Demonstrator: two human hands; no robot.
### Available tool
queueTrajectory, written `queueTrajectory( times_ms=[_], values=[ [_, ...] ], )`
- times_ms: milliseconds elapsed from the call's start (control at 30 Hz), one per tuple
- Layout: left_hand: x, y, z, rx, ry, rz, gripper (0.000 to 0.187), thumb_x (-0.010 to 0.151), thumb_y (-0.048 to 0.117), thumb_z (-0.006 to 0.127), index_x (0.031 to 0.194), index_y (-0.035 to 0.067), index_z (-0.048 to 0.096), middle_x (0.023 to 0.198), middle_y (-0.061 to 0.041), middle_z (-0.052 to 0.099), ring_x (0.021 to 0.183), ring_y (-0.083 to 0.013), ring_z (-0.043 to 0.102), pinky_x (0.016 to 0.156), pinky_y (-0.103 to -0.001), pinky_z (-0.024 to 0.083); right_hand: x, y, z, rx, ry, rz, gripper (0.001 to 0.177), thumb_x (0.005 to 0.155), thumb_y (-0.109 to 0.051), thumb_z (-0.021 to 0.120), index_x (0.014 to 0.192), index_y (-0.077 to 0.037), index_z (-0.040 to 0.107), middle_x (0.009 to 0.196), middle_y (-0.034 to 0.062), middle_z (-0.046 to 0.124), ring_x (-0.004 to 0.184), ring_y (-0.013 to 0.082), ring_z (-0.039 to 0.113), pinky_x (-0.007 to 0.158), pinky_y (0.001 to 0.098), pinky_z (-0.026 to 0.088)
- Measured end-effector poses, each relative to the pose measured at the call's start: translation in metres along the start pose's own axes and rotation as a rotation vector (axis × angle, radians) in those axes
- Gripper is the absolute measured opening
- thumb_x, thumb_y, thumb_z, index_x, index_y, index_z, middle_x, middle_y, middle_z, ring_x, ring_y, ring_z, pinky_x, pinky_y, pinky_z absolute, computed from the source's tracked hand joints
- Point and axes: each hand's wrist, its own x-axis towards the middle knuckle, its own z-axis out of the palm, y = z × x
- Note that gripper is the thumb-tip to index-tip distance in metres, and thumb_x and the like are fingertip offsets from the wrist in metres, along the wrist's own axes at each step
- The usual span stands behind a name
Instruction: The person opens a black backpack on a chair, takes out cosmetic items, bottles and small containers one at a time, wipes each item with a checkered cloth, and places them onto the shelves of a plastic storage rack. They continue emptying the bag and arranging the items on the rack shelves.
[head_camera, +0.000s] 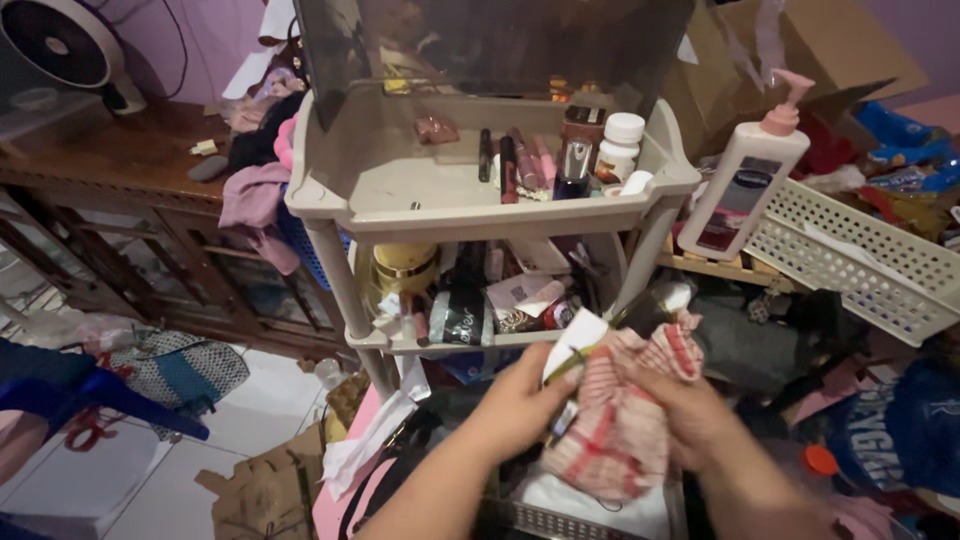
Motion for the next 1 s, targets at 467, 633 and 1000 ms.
queueTrajectory(
  times_ms=[467, 633, 1000],
  values=[
    [0.152, -0.013, -0.015, 0.200, 0.399, -0.091, 0.066, 0.102, 0.057, 0.059, 0.114, -0.006, 0.068, 0.110, -0.033, 0.070, 0.110, -0.0468, 0.066, 0.095, -0.048, 0.053, -0.002, -0.013, -0.044, -0.072, 0.319, -0.222, 0.033, 0.091, -0.006, 0.065, 0.124, -0.005, 0.065, 0.113, 0.0089, 0.073, 0.098, 0.0238, 0.072, 0.085, 0.0398, 0.059],
    [0.058, -0.007, -0.006, 0.726, 0.485, 0.384, 0.045, 0.096, 0.042, 0.055, 0.110, 0.002, 0.070, 0.098, -0.023, 0.072, 0.085, -0.0445, 0.070, 0.071, -0.054, 0.054, -0.016, 0.005, -0.039, -0.258, 0.104, -0.120, 0.056, 0.078, 0.002, 0.067, 0.133, -0.007, 0.058, 0.115, 0.0037, 0.076, 0.103, 0.0204, 0.073, 0.091, 0.0385, 0.057],
    [-0.005, -0.108, 0.043, 1.303, -0.187, -0.335, 0.026, 0.092, 0.022, 0.066, 0.112, 0.008, 0.075, 0.116, -0.014, 0.072, 0.102, -0.0285, 0.074, 0.077, -0.039, 0.060, -0.022, 0.037, 0.027, -1.135, -0.159, 0.423, 0.036, 0.078, -0.031, 0.084, 0.102, -0.007, 0.074, 0.091, 0.0053, 0.080, 0.082, 0.0132, 0.070, 0.077, 0.0319, 0.058]
  ],
)
